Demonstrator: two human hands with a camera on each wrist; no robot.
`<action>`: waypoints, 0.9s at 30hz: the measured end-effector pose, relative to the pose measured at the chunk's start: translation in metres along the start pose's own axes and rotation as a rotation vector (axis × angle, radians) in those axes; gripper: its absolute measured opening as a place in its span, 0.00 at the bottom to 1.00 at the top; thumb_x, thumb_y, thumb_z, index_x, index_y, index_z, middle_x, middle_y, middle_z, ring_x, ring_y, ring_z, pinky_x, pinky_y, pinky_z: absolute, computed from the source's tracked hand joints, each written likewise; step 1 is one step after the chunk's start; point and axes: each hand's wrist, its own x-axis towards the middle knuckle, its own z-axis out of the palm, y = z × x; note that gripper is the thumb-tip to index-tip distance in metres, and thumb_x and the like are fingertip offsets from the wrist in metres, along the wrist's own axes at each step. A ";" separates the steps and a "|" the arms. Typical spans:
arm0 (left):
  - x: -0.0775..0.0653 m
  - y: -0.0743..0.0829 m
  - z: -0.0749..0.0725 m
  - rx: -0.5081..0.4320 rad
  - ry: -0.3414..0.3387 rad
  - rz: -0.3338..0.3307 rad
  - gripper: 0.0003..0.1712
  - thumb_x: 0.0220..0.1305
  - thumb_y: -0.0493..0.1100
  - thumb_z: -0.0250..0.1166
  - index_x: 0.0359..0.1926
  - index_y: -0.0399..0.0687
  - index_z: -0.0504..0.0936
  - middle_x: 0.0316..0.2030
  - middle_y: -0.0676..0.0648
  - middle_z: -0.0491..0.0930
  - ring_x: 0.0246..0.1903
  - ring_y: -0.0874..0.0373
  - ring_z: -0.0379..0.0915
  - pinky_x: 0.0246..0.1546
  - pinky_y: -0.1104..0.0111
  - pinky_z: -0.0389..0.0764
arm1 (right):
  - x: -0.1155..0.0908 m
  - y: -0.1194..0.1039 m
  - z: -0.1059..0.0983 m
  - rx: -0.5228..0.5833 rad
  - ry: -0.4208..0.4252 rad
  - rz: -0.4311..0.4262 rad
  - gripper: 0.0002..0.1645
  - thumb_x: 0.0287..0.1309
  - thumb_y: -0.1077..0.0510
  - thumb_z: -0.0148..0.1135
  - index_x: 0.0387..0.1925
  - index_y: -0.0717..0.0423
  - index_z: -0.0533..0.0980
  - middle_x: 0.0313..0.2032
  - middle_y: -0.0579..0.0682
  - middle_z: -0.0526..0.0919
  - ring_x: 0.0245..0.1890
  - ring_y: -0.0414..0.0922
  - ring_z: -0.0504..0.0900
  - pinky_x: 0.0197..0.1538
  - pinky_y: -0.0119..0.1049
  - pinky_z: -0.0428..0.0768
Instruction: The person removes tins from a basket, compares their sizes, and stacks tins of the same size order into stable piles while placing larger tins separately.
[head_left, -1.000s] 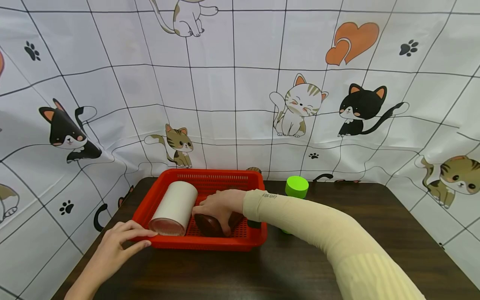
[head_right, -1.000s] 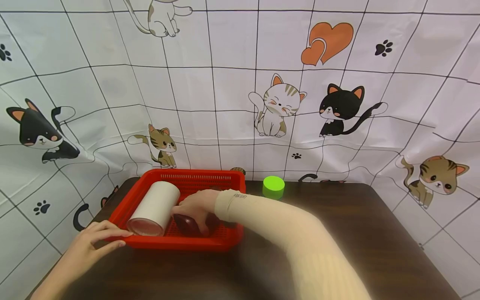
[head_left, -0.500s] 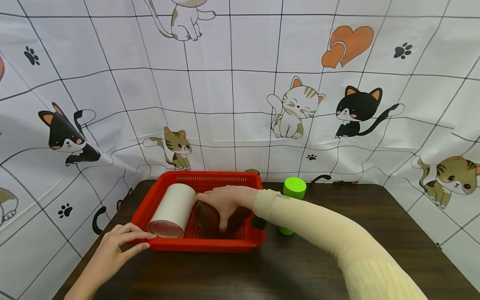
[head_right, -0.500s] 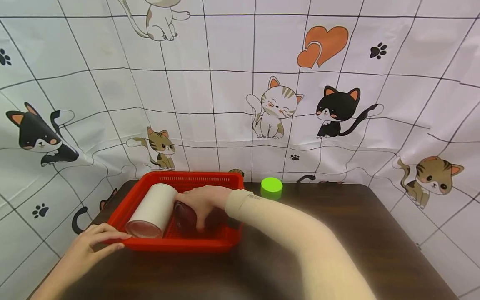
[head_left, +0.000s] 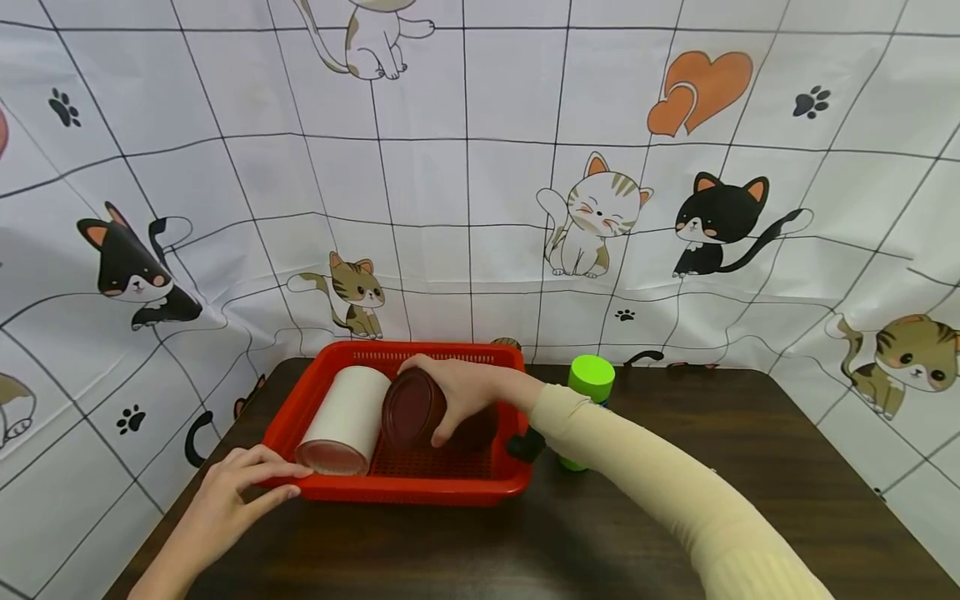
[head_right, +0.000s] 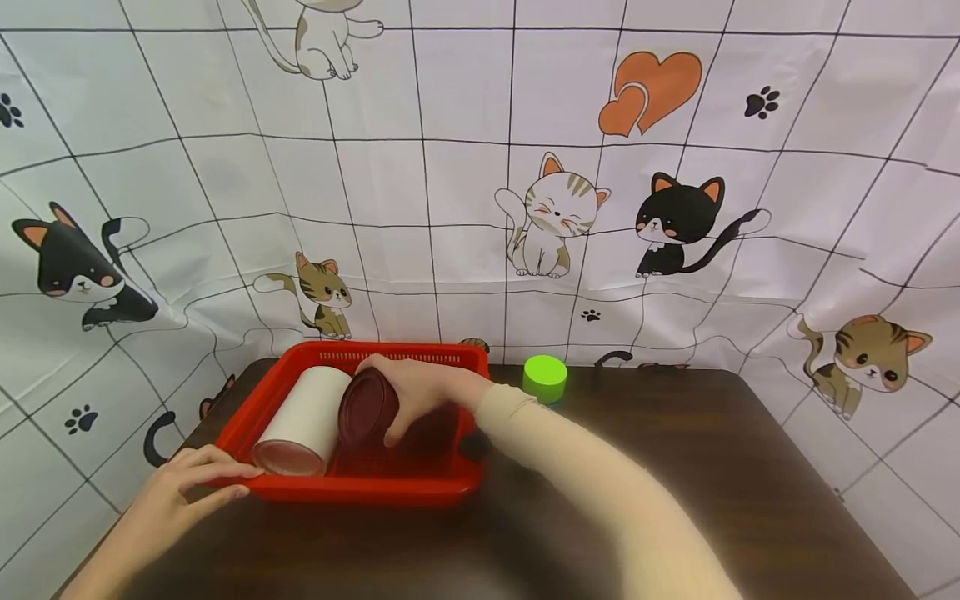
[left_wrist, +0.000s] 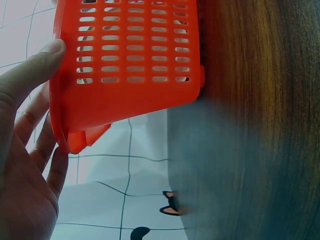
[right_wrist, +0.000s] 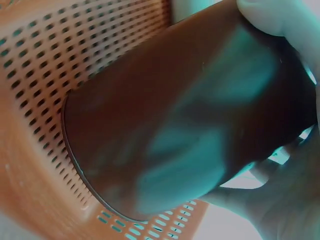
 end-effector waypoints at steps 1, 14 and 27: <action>0.000 0.000 0.000 0.002 0.000 0.001 0.26 0.37 0.33 0.80 0.39 0.65 0.89 0.33 0.64 0.80 0.35 0.72 0.63 0.32 0.75 0.63 | -0.002 0.000 -0.001 0.025 0.016 -0.002 0.57 0.41 0.52 0.81 0.68 0.47 0.55 0.60 0.44 0.73 0.58 0.39 0.72 0.60 0.31 0.75; 0.000 0.001 0.002 0.008 -0.015 -0.033 0.25 0.38 0.34 0.80 0.39 0.65 0.89 0.33 0.64 0.80 0.36 0.72 0.63 0.32 0.73 0.66 | -0.030 -0.013 -0.016 0.279 0.272 -0.032 0.61 0.41 0.58 0.80 0.71 0.48 0.51 0.62 0.47 0.74 0.61 0.41 0.74 0.64 0.40 0.74; -0.001 -0.001 0.002 0.010 -0.013 -0.024 0.26 0.38 0.34 0.80 0.39 0.66 0.89 0.33 0.64 0.80 0.36 0.72 0.63 0.31 0.72 0.67 | -0.049 -0.027 -0.037 0.438 0.542 -0.037 0.63 0.39 0.66 0.79 0.71 0.48 0.50 0.62 0.50 0.73 0.62 0.46 0.75 0.68 0.48 0.70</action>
